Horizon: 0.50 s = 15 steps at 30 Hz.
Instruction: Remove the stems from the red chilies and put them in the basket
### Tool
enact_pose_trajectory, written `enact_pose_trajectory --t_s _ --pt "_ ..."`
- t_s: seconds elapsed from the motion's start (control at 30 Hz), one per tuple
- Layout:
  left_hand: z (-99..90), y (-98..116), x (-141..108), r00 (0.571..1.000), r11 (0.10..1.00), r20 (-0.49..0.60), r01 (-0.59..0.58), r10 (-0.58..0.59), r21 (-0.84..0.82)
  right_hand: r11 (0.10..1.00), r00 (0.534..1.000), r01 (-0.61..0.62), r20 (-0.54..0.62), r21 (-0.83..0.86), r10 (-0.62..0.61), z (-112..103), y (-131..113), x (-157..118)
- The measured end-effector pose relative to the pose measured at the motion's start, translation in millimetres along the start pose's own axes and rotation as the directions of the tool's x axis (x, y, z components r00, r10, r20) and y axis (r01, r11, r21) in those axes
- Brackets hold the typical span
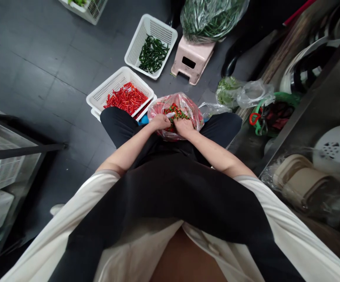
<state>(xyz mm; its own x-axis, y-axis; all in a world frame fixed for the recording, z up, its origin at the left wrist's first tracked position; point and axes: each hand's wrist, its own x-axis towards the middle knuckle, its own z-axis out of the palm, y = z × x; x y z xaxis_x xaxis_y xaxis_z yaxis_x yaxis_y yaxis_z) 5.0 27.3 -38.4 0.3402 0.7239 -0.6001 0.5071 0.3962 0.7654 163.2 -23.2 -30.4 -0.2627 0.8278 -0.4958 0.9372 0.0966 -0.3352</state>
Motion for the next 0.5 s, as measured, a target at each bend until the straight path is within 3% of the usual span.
enact_pose_trajectory --t_s 0.07,0.13,0.2,0.3,0.5 --pt "-3.2 0.4 -10.4 0.998 0.948 0.025 -0.055 0.050 0.315 0.998 0.998 -0.015 -0.057 -0.059 0.012 -5.1 1.1 -2.8" --pt "-7.3 2.9 -24.6 0.993 0.772 0.117 -0.059 -0.020 0.633 0.994 0.995 0.028 -0.095 -0.103 -0.037 -8.6 -0.4 -1.9" --pt "-11.0 6.8 -38.5 0.974 0.584 0.189 -0.084 -0.122 0.807 0.986 0.993 0.112 -0.011 -0.125 -0.114 -6.7 -5.3 3.1" --pt "-12.1 13.0 -51.1 0.968 0.472 0.209 -0.121 -0.140 0.873 0.969 0.970 0.207 0.154 -0.133 -0.186 8.4 -18.1 14.1" --pt "-5.6 13.5 -51.4 0.968 0.495 0.230 -0.153 -0.100 0.856 0.982 0.982 0.160 0.118 -0.100 -0.148 43.2 -33.5 24.1"
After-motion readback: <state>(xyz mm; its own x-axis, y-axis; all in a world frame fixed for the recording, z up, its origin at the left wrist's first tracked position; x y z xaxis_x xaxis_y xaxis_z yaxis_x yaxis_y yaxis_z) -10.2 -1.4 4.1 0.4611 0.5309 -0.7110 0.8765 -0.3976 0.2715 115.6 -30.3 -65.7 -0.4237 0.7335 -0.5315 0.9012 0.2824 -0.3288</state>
